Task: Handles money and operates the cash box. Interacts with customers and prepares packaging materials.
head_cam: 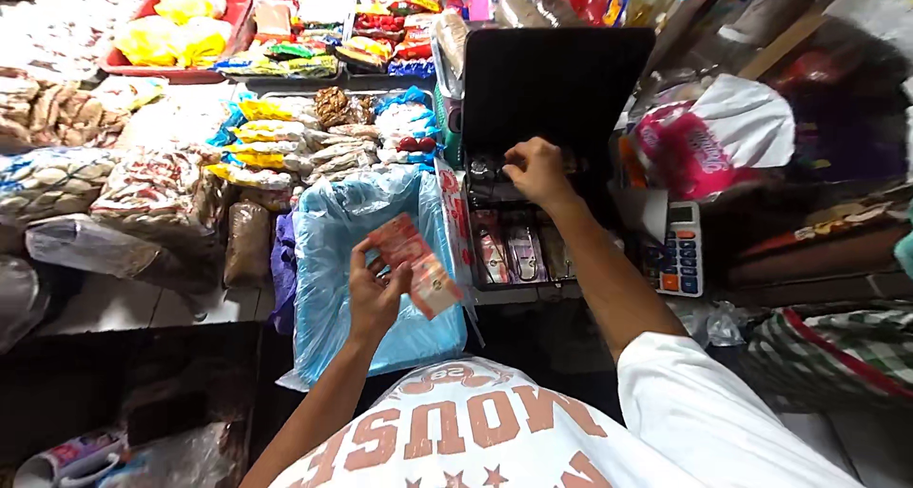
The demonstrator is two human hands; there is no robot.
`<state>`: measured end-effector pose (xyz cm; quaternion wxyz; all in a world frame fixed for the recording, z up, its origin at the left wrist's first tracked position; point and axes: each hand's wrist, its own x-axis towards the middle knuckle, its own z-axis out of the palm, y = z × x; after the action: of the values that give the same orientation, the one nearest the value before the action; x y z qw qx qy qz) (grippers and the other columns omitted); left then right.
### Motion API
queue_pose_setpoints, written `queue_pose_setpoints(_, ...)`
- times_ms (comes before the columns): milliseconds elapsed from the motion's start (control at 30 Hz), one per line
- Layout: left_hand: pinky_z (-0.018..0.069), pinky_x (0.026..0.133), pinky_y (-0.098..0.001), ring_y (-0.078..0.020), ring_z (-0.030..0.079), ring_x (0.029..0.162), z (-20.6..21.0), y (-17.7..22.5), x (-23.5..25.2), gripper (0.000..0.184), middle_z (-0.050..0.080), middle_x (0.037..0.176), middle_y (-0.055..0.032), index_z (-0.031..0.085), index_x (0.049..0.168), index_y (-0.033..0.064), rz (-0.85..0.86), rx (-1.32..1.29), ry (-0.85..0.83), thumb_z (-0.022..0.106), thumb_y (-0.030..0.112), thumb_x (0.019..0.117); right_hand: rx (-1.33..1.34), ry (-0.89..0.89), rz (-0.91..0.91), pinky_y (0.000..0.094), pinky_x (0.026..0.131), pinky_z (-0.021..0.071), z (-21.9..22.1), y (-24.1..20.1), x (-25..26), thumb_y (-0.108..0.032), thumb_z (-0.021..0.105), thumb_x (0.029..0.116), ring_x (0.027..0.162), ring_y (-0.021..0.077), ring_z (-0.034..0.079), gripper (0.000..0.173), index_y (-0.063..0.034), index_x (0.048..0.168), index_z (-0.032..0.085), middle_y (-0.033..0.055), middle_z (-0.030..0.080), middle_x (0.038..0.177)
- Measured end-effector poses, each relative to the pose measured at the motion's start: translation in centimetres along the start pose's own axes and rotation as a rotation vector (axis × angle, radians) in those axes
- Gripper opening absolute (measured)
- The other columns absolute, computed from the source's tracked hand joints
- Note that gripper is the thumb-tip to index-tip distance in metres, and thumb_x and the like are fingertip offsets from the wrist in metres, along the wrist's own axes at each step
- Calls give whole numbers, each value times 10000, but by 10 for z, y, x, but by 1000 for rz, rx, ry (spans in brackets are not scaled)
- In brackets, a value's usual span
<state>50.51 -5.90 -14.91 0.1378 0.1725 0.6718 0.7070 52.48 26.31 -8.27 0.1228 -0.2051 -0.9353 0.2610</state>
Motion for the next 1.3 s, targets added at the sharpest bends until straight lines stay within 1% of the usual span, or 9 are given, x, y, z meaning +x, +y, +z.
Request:
queue_pose_setpoints(200, 644, 723, -335, -149, 739, 792, 47, 1, 19, 681, 717, 1053, -79, 345, 1463, 51, 21, -6, -130, 701, -51, 891, 766, -285, -71, 328, 690, 618, 37, -33, -103, -32, 739, 879, 751, 138, 692, 164, 0, 1025, 670, 83, 713, 935)
queue_pose_setpoints(333, 636, 713, -387, -223, 731, 815, 74, -4, 34, 614, 678, 1125, -182, 361, 1465, -49, 191, 300, -241, 689, 50, 956, 454, -41, 6, 415, 791, 604, 20, 4, -114, 1, 756, 868, 855, 218, 711, 226, 22, 1088, 709, 146, 731, 1001)
queue_pose_setpoints(433, 533, 969, -528, -378, 666, 1090, 102, -9, 45, 200, 697, 1101, -244, 689, 1120, -83, 400, 715, -730, 637, -12, 941, 301, 9, 184, 511, 759, 608, -10, 44, -114, -6, 747, 898, 826, 304, 715, 398, -21, 1285, 655, 207, 692, 1196)
queue_pose_setpoints(567, 499, 924, -649, -453, 632, 1158, 149, 2, 55, 217, 681, 1172, -251, 693, 1132, -48, 269, 1129, -1263, 520, 36, 1031, 253, -19, 207, 500, 775, 609, -25, 57, -117, 18, 743, 895, 843, 288, 712, 459, -31, 1340, 637, 197, 638, 1310)
queue_pose_setpoints(767, 508, 909, -584, -423, 652, 1091, 136, 5, 73, 263, 685, 1097, -252, 683, 1049, -103, 492, 1002, -1295, 445, 8, 1050, 468, -136, 154, 355, 774, 625, -24, 78, -123, 84, 677, 865, 886, 162, 715, 620, -87, 1447, 552, 129, 607, 1367)
queue_pose_setpoints(900, 579, 820, -425, -273, 706, 874, 91, 15, 75, 132, 713, 886, -147, 748, 867, -24, 906, 537, -935, 636, -89, 893, 532, -185, 166, 414, 839, 626, 6, 68, -119, 77, 709, 857, 975, 215, 713, 613, -55, 1436, 555, 160, 604, 1359)
queue_pose_setpoints(1067, 585, 807, -282, -171, 717, 867, 54, 29, 67, 140, 742, 905, -129, 776, 903, -7, 999, 355, -574, 643, -50, 895, 319, -244, 215, 468, 876, 587, 62, 33, -110, -49, 775, 852, 1025, 316, 679, 699, -15, 1489, 489, 237, 547, 1408)
queue_pose_setpoints(1200, 592, 827, -376, -250, 720, 928, 68, 17, 63, 154, 743, 949, -141, 774, 917, -13, 1001, 459, -732, 627, -60, 914, 34, -185, 51, 585, 994, 507, 51, 14, -115, -93, 702, 925, 1174, 448, 618, 490, 47, 1382, 593, 309, 575, 1350)
queue_pose_setpoints(1300, 549, 873, -517, -323, 695, 1071, 91, 18, 60, 248, 726, 1112, -177, 737, 1084, -19, 634, 611, -959, 521, 89, 1028, -82, -189, -26, 610, 1002, 502, 20, 35, -112, -97, 584, 999, 1150, 427, 661, 327, 19, 1291, 674, 269, 681, 1233)
